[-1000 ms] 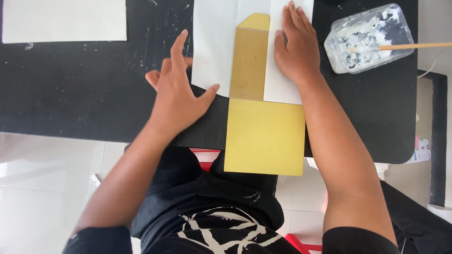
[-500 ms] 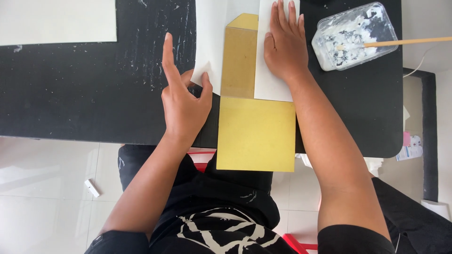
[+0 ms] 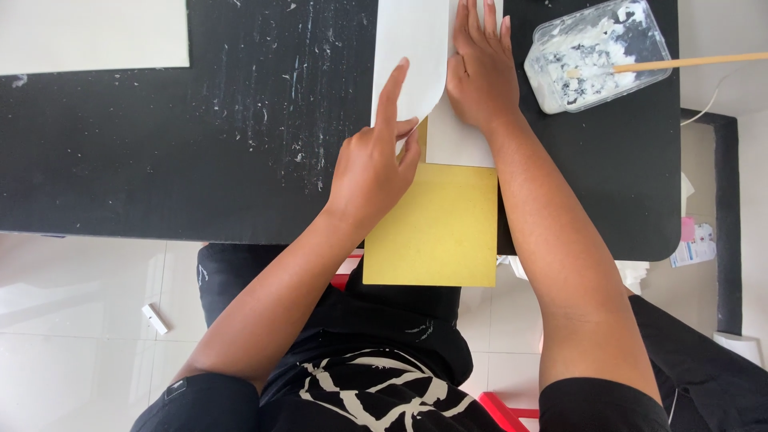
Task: The person places a sheet of white paper on a black table, positions a yellow cardboard box on top, and folds the paper over the box. Using a brush, the person applies a white paste from a container onto the paper to adhere it to the box, smoothing the surface with their hands.
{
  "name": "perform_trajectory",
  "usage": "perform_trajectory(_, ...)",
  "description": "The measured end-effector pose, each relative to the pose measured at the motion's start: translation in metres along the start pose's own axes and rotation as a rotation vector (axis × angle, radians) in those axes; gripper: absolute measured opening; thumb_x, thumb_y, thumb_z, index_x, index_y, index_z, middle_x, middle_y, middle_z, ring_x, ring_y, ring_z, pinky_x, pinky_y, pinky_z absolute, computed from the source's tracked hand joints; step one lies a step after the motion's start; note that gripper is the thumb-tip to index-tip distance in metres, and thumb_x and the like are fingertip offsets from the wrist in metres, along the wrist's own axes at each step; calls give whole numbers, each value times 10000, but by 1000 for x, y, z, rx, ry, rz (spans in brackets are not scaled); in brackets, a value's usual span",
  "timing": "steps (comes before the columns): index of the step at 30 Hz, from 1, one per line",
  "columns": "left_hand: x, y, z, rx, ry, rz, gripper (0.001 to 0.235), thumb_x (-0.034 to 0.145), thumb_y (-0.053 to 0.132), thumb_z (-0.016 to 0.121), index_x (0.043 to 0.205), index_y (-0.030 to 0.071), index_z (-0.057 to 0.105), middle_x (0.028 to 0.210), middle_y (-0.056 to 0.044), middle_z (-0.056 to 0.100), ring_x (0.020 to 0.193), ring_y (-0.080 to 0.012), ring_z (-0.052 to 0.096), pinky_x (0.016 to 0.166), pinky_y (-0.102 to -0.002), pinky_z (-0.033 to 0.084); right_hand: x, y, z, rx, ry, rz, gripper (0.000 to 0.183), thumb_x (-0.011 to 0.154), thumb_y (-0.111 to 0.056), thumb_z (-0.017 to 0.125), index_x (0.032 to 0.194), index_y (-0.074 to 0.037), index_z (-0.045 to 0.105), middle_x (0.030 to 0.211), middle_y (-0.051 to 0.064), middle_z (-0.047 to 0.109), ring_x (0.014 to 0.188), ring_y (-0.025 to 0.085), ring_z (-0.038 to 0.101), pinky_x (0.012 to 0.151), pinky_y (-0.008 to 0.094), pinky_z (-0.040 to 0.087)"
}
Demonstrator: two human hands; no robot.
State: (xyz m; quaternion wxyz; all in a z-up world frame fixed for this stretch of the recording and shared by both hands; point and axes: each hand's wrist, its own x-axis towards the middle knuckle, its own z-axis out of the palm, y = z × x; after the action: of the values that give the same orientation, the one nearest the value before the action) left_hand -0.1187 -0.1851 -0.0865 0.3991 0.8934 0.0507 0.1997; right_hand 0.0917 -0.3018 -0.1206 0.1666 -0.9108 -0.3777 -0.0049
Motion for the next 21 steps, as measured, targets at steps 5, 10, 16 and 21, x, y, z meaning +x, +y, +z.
perform_trajectory(5, 3, -2, 7, 29, -116, -56, 796, 1011, 119, 590, 1635, 248, 113, 946, 16, 746, 673, -287, 611, 604, -409, 512, 1, -7, -12, 111, -51, 30, 730, 929, -55, 221, 1655, -52, 146, 1745, 110, 145, 1600, 318, 42, 1299, 496, -29)
perform_trajectory(10, 1, 0, 0, 41, -164, 5, 866, 964, 218, 682, 1611, 257, 107, 1298, -61, 791, 605, -349, 702, 574, -416, 553, 4, -2, -12, 177, -61, 23, 769, 887, -53, 217, 1655, -46, 186, 1738, 88, 147, 1593, 305, 28, 1294, 496, -43)
perform_trajectory(16, -1, -5, 1, 101, -191, 96, 690, 899, 171, 644, 1518, 195, 341, 1330, -40, 752, 664, -289, 701, 561, -441, 534, 4, 3, -7, 148, -56, 7, 751, 908, -87, 233, 1656, -38, 196, 1735, 105, 140, 1589, 294, 25, 1292, 503, -32)
perform_trajectory(21, -5, -12, 2, 18, -220, 239, 352, 945, 41, 568, 1277, -29, 663, 1406, -147, 632, 1209, -327, 666, 880, -458, 592, 4, 3, -7, 146, -60, 11, 762, 903, -73, 213, 1662, -51, 162, 1741, 104, 115, 1603, 300, 30, 1308, 487, -32)
